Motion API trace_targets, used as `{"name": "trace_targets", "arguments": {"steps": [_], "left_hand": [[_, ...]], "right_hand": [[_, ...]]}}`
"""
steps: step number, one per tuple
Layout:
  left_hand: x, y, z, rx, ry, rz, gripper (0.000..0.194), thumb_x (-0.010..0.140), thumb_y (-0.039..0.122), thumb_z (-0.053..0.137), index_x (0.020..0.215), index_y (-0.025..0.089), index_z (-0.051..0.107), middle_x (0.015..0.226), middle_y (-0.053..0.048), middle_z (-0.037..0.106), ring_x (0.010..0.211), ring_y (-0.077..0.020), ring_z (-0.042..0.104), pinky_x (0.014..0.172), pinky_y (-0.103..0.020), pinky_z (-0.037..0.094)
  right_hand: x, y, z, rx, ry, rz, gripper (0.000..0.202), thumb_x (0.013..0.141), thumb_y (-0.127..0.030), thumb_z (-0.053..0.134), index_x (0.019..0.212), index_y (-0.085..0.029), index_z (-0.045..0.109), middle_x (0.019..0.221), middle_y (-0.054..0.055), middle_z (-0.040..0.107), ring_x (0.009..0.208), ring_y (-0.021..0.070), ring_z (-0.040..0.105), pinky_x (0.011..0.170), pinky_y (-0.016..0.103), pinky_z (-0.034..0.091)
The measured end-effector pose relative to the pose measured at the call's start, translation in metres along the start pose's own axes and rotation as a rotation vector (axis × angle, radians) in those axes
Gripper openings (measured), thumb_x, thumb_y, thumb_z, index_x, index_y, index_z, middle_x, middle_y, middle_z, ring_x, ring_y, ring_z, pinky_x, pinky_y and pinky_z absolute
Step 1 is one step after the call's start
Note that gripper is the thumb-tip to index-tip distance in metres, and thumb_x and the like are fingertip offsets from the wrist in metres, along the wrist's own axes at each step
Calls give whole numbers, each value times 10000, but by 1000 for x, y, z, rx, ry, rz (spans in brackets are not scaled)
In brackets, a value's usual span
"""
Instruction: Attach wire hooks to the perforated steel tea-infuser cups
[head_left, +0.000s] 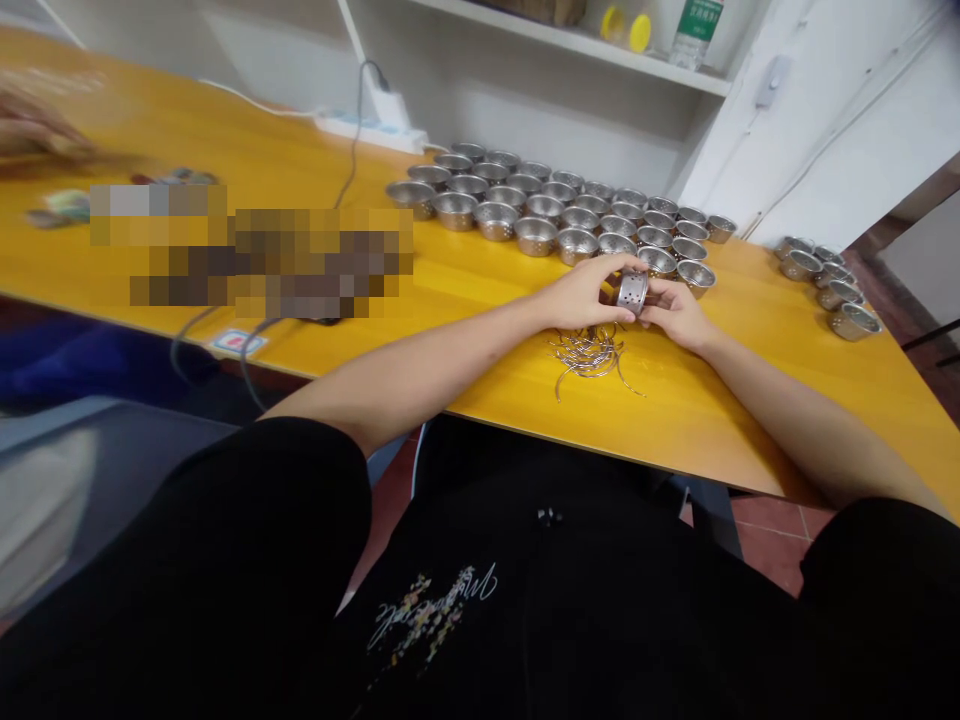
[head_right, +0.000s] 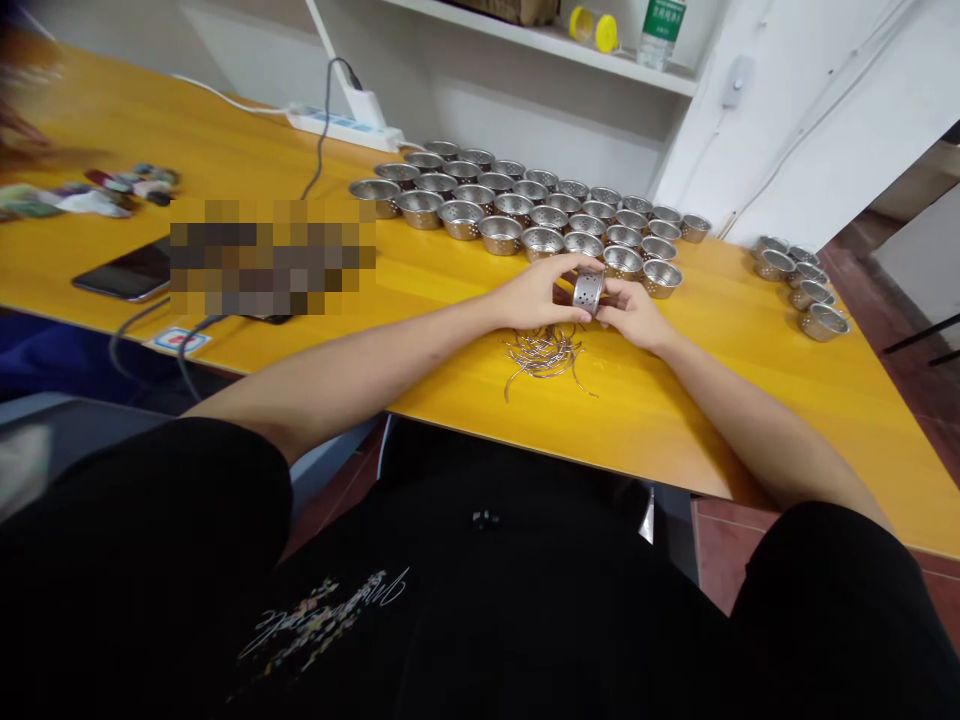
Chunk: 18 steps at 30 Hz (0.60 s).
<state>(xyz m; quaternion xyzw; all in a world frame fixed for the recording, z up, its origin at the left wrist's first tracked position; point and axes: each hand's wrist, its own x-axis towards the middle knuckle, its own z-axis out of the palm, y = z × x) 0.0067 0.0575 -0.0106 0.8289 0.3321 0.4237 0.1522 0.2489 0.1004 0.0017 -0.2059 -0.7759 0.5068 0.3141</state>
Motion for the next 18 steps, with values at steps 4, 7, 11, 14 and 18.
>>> {"name": "trace_targets", "arguments": {"steps": [4, 7, 11, 14, 18], "left_hand": [[0, 4, 1, -14, 8, 10, 740, 852, 452, 883, 1540, 259, 694, 1599, -158, 755, 1469, -399, 725, 1316, -609, 544], [0, 4, 0, -22, 13, 16, 759, 845, 426, 885, 1559, 271, 680, 1621, -154, 742, 1474, -395, 721, 1298, -603, 559], [1, 2, -4, -25, 16, -6, 768, 843, 422, 892, 1569, 297, 672, 1633, -145, 733, 1469, -392, 720, 1292, -605, 566], [1, 2, -7, -15, 44, -19, 763, 851, 423, 884, 1567, 273, 666, 1635, -154, 726, 1471, -396, 713, 1300, -606, 563], [0, 10, -10, -18, 48, -59, 788, 850, 427, 883, 1584, 241, 662, 1662, -175, 703, 1488, -421, 688, 1290, -624, 573]], "right_hand": [[0, -1, -4, 6, -13, 16, 195, 708, -292, 864, 866, -220, 777, 744, -12, 726, 649, 146, 529, 612, 291, 464], [0, 1, -6, 23, -16, 11, 179, 683, -257, 815, 846, -226, 748, 738, -21, 710, 636, 136, 500, 596, 284, 438], [0, 8, -8, 56, 18, -24, 195, 716, -256, 847, 819, -243, 682, 731, -33, 692, 601, 124, 508, 574, 279, 430], [2, 16, -10, 62, 109, -51, 299, 797, -315, 942, 870, -258, 657, 809, -26, 710, 574, 114, 526, 547, 289, 456], [7, 28, -14, 27, 308, -67, 479, 829, -539, 1056, 1005, -294, 684, 939, 2, 737, 635, 149, 619, 575, 339, 598]]}}
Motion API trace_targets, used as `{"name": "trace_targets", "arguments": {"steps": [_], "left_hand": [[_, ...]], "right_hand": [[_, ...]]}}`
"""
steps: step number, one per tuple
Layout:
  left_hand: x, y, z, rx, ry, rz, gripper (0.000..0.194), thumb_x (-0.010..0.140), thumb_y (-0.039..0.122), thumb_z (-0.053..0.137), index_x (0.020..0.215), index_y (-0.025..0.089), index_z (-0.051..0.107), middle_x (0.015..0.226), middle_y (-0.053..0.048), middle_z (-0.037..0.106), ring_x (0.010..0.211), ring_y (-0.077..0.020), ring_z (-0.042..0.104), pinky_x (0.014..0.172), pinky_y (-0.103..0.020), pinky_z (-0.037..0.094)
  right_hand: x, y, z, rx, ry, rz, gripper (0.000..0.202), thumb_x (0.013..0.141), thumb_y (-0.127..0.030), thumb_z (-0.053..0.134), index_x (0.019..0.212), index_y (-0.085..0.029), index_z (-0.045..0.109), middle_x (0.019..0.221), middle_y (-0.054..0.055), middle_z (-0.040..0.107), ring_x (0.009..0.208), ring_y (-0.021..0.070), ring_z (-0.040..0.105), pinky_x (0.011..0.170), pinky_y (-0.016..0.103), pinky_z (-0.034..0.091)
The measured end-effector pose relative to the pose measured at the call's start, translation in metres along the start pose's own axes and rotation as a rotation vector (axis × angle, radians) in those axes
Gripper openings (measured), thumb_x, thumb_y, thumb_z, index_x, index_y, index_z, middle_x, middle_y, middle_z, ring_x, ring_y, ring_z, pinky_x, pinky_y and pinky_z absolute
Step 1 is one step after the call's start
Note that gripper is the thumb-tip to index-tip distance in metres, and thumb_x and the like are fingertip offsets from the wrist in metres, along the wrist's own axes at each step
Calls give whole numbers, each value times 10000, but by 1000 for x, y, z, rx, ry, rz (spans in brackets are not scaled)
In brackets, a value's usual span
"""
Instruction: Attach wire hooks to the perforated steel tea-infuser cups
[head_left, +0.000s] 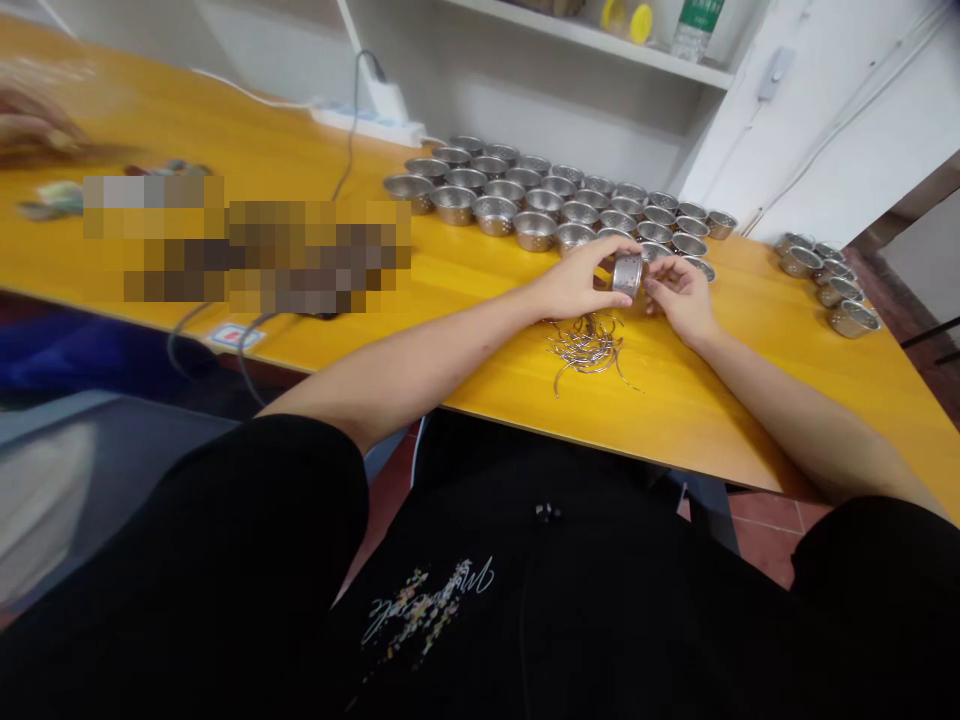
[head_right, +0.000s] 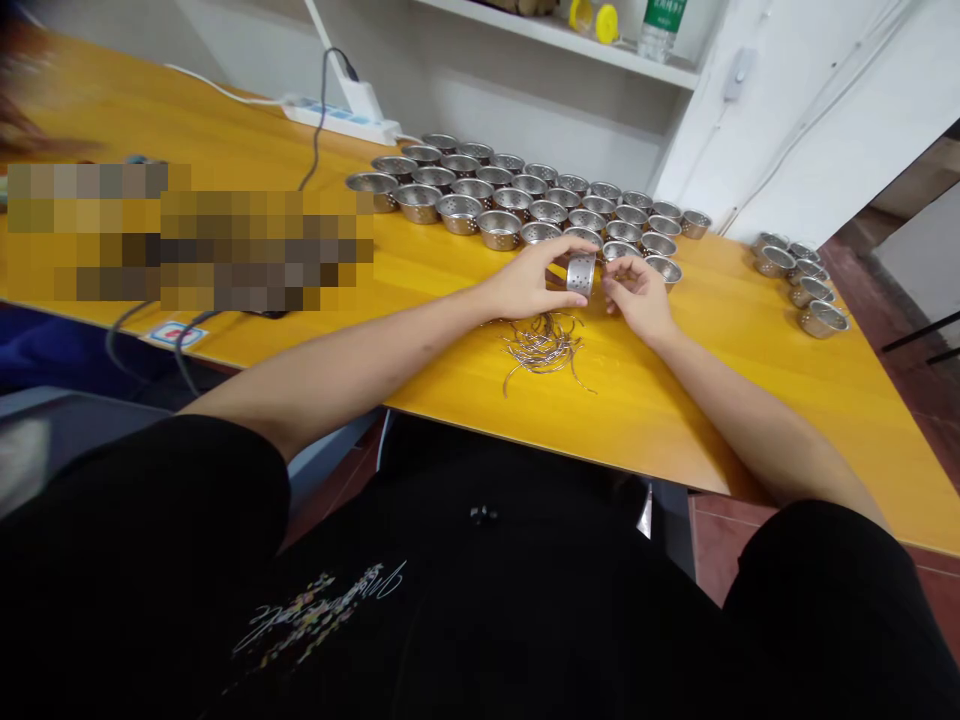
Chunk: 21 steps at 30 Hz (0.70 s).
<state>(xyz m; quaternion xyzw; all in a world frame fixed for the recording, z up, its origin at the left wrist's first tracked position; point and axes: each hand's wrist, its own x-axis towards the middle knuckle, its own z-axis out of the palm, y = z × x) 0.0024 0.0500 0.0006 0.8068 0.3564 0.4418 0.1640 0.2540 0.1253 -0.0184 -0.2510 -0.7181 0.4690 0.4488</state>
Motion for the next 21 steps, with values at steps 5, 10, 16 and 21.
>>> {"name": "trace_targets", "arguments": {"steps": [5, 10, 16, 21], "left_hand": [[-1, 5, 2, -18, -17, -1, 771, 849, 433, 875, 1576, 271, 670, 1648, -151, 715, 1472, -408, 699, 1291, -608, 573], [0, 0, 2, -1, 3, -6, 764, 855, 435, 855, 1571, 262, 656, 1667, -149, 700, 1491, -395, 688, 1307, -585, 561], [1, -1, 2, 21, 11, 11, 751, 858, 442, 844, 1562, 251, 663, 1642, -157, 717, 1460, -398, 711, 1293, -590, 566], [0, -2, 6, 52, -18, 10, 764, 841, 442, 859, 1559, 261, 670, 1635, -151, 728, 1460, -411, 712, 1300, -601, 556]], "right_hand": [[2, 8, -1, -60, 59, 42, 509, 809, -603, 1062, 954, -283, 694, 878, 17, 754, 715, 196, 744, 705, 394, 726], [0, 6, 0, -51, 99, 41, 399, 826, -475, 1042, 951, -269, 725, 928, 41, 776, 807, 231, 821, 762, 419, 765], [-3, -2, 6, -55, 84, 14, 362, 801, -453, 1044, 974, -253, 798, 934, 62, 848, 838, 257, 828, 831, 472, 779], [-10, -12, 12, -146, -4, -43, 253, 874, -463, 962, 952, -251, 847, 883, 53, 847, 868, 275, 808, 845, 471, 752]]}}
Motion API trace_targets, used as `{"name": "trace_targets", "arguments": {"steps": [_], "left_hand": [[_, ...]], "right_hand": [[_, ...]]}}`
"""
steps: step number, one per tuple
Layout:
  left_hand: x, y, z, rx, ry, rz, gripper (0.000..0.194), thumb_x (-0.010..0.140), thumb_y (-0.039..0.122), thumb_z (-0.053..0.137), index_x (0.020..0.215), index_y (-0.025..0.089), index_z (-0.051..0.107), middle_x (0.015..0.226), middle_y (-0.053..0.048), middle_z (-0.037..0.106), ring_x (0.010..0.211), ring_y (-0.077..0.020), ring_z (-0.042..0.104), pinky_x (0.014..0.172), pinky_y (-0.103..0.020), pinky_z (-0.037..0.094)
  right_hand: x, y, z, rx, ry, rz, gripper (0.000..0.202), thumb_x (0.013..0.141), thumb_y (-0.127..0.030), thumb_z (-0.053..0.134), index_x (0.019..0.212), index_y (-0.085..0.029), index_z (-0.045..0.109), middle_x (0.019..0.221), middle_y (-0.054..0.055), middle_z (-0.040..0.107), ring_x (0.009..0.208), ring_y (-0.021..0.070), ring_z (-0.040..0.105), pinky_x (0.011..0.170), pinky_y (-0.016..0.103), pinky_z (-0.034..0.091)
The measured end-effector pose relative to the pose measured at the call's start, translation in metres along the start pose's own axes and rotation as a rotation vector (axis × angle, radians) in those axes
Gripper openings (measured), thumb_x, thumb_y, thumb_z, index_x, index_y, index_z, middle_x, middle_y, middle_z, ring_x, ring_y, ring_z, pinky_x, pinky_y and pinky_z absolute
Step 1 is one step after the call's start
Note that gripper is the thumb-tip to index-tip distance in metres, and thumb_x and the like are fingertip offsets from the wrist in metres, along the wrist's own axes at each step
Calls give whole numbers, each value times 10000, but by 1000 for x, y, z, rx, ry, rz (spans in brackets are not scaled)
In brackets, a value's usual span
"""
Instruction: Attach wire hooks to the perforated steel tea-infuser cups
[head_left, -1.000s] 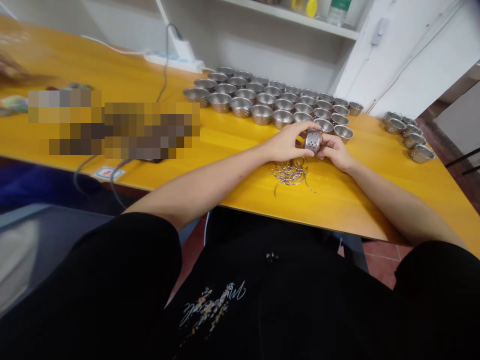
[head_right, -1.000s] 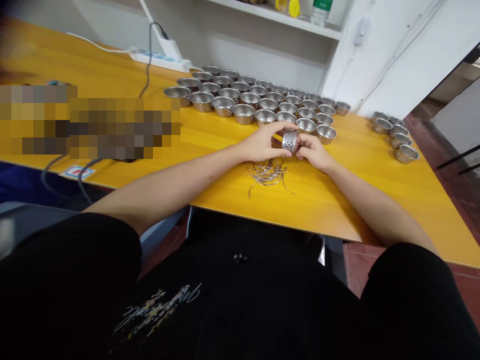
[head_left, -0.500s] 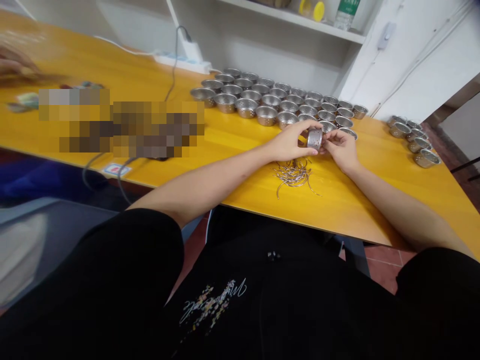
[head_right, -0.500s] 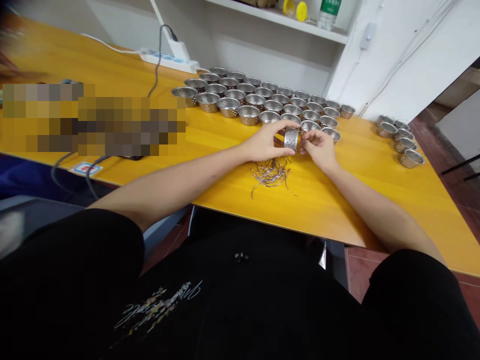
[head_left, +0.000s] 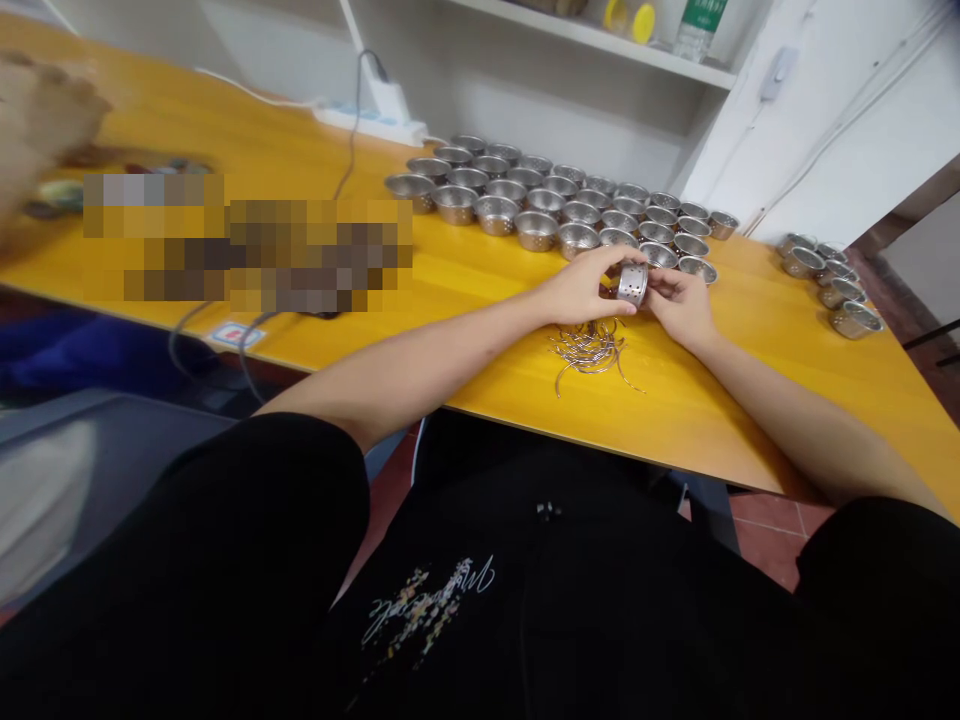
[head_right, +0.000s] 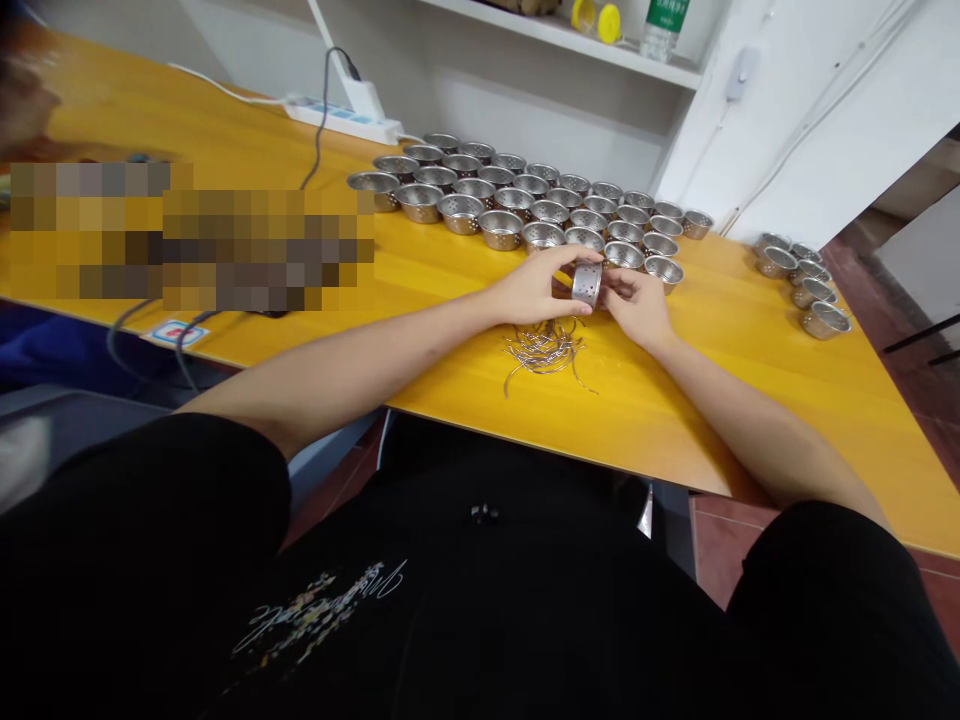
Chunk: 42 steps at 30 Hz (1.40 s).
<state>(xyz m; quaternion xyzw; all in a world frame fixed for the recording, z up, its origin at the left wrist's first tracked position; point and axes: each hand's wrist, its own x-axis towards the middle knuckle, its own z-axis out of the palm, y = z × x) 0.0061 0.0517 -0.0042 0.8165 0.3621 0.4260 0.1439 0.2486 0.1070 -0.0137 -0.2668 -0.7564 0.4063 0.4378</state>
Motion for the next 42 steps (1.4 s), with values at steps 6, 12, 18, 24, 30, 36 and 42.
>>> {"name": "trace_targets", "arguments": {"steps": [6, 12, 18, 24, 30, 36, 42], "left_hand": [[0, -5, -1, 8, 6, 3, 744, 817, 425, 860, 1529, 283, 697, 1600, -131, 755, 1438, -407, 723, 1302, -614, 550], [1, -6, 2, 1, -5, -1, 750, 812, 454, 863, 1528, 296, 704, 1609, -140, 747, 1463, -414, 710, 1317, -630, 536], [1, -4, 3, -10, 0, 13, 731, 826, 480, 862, 1511, 278, 708, 1593, -148, 759, 1453, -394, 726, 1317, -609, 541], [1, -5, 2, 5, 7, 2, 725, 828, 448, 880, 1516, 297, 706, 1594, -130, 767, 1469, -395, 716, 1331, -617, 526], [0, -5, 2, 9, -10, 5, 726, 819, 437, 882, 1509, 288, 713, 1592, -138, 766, 1448, -401, 732, 1306, -633, 554], [0, -3, 1, 0, -24, 1, 727, 824, 462, 880, 1510, 285, 716, 1585, -146, 767, 1437, -403, 740, 1296, -643, 566], [0, 1, 2, -1, -41, 5, 728, 822, 471, 905, 1509, 307, 725, 1552, -125, 785, 1430, -398, 741, 1307, -631, 554]], "right_hand": [[-1, -8, -3, -244, -107, -127, 209, 937, -473, 913, 875, -275, 886, 892, 48, 826, 889, 287, 749, 953, 500, 688], [-3, -10, 0, -206, -165, -136, 212, 930, -511, 945, 964, -308, 891, 931, 43, 806, 996, 324, 733, 1018, 527, 661], [-1, 0, 0, -191, -21, -145, 146, 920, -387, 875, 1021, -286, 845, 1050, 50, 797, 910, 257, 699, 883, 433, 636], [0, 4, 1, -146, -73, -104, 271, 895, -431, 923, 1108, -291, 833, 1117, 56, 832, 987, 271, 734, 934, 437, 662], [-5, -8, 3, -17, -230, -41, 321, 885, -519, 975, 1040, -276, 832, 956, 35, 823, 952, 276, 765, 912, 443, 667], [-3, -13, -7, 50, -291, 34, 382, 838, -568, 1010, 835, -260, 784, 677, -18, 694, 601, 160, 568, 612, 336, 519], [4, -8, -11, 182, -256, 105, 336, 790, -479, 970, 815, -262, 715, 677, -32, 680, 524, 123, 497, 518, 292, 380]]}}
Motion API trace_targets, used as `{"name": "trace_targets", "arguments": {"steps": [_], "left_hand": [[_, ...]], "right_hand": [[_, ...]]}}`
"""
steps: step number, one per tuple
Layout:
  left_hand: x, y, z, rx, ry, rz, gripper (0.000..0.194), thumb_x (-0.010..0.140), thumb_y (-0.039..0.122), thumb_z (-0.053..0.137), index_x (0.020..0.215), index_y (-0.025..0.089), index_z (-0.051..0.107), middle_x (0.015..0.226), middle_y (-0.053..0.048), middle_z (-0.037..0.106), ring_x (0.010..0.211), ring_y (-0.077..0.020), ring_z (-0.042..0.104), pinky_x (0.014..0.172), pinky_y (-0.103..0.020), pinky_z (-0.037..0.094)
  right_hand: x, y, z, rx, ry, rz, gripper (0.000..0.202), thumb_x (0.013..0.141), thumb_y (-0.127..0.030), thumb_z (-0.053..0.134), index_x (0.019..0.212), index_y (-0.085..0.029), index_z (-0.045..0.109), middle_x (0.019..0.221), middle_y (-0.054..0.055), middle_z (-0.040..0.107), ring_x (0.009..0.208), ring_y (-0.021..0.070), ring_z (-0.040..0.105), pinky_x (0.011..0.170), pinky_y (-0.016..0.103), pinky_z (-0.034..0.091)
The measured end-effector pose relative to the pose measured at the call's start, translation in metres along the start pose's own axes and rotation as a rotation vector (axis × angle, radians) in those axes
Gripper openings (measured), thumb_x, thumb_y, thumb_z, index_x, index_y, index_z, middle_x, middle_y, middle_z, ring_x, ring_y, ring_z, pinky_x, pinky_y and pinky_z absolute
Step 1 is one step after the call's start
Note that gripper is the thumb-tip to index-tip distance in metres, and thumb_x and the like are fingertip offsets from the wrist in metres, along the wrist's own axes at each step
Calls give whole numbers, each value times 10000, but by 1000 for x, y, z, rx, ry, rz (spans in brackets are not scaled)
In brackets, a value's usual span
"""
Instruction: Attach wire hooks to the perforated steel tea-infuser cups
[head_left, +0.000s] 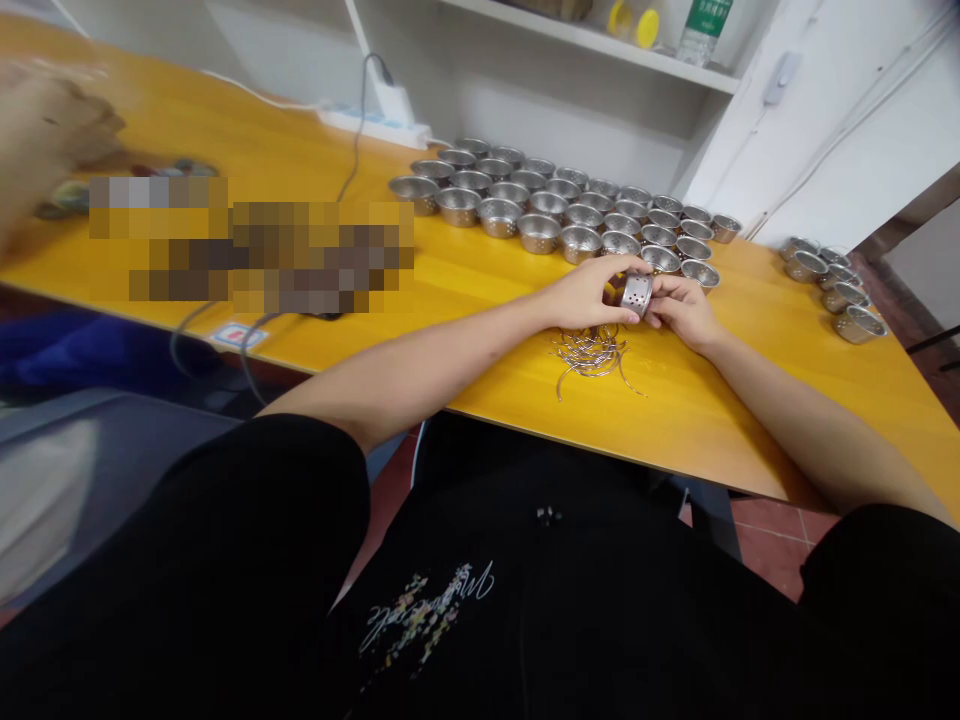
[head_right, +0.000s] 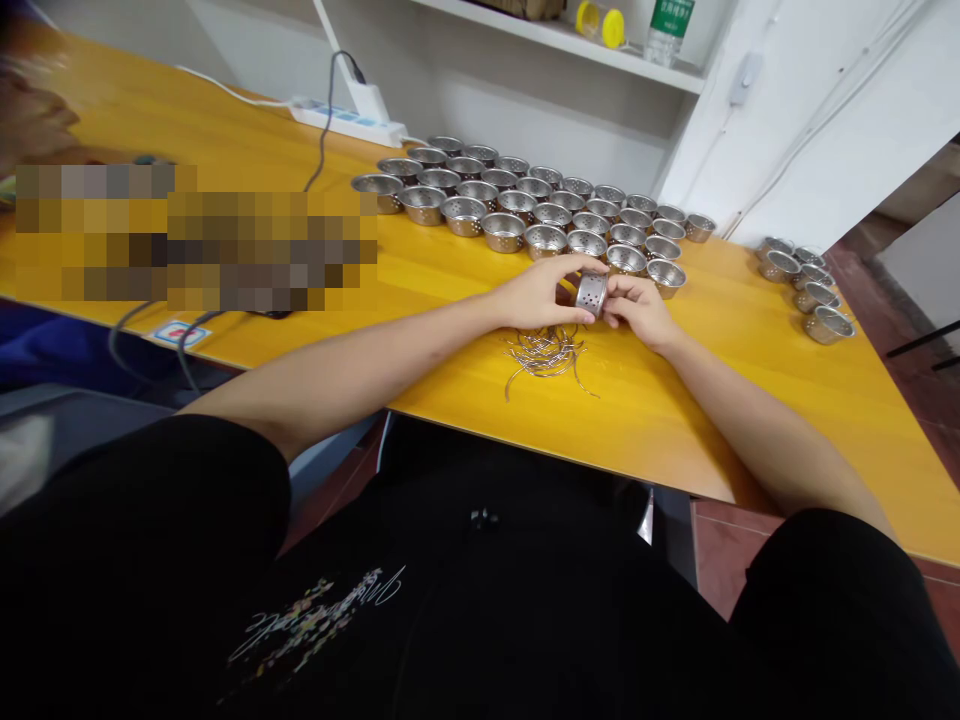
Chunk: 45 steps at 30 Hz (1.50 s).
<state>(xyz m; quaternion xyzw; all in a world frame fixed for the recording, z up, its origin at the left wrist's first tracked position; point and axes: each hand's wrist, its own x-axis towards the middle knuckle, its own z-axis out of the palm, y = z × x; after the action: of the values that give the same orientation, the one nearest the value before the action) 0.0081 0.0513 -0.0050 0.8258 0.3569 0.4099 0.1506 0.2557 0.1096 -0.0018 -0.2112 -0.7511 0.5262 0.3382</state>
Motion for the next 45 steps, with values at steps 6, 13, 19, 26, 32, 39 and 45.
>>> {"name": "trace_targets", "arguments": {"steps": [6, 13, 19, 26, 32, 39, 45], "left_hand": [[0, 2, -1, -22, -5, 26, 724, 842, 478, 895, 1515, 280, 716, 1569, -138, 772, 1445, -400, 734, 1310, -613, 541], [0, 6, 1, -40, -24, 7, 748, 842, 474, 898, 1545, 305, 709, 1608, -123, 755, 1493, -401, 707, 1339, -598, 520], [1, 0, 1, -34, 0, 19, 768, 839, 470, 878, 1567, 311, 691, 1609, -122, 753, 1487, -406, 707, 1344, -616, 511], [0, -8, -8, -34, 31, 11, 764, 832, 475, 860, 1550, 268, 699, 1594, -145, 754, 1455, -407, 714, 1289, -594, 550], [2, -1, 0, -31, 16, 20, 757, 819, 495, 883, 1525, 273, 723, 1582, -148, 770, 1452, -402, 724, 1319, -603, 530], [1, -4, -3, -8, 29, 25, 726, 836, 475, 870, 1511, 256, 716, 1558, -151, 776, 1447, -400, 725, 1313, -597, 528], [1, -3, -1, -20, 35, 29, 716, 835, 451, 860, 1513, 275, 713, 1554, -136, 774, 1427, -394, 730, 1304, -596, 535]], "right_hand": [[4, -1, -1, 132, -18, 59, 298, 708, -347, 937, 863, -269, 694, 729, -41, 715, 518, 107, 464, 495, 269, 335], [1, -14, -1, 135, -89, 91, 159, 705, -312, 852, 805, -215, 775, 704, 17, 706, 542, 114, 455, 518, 269, 330], [1, -9, -4, 154, -57, 83, 276, 767, -427, 844, 664, -238, 670, 631, 15, 611, 542, 135, 467, 521, 295, 402], [8, 13, 0, 15, 219, -26, 394, 807, -513, 1033, 935, -272, 749, 848, -9, 750, 627, 139, 680, 617, 304, 618], [9, 20, -3, -72, 321, -38, 477, 747, -517, 1098, 928, -286, 722, 888, 5, 794, 802, 217, 777, 775, 412, 753], [5, 14, 3, -87, 198, 18, 468, 789, -536, 1035, 1067, -297, 743, 816, -11, 793, 648, 195, 740, 672, 377, 709], [7, 16, 2, -133, 300, 10, 397, 804, -508, 1008, 993, -288, 738, 847, -2, 797, 599, 164, 701, 600, 344, 682]]}}
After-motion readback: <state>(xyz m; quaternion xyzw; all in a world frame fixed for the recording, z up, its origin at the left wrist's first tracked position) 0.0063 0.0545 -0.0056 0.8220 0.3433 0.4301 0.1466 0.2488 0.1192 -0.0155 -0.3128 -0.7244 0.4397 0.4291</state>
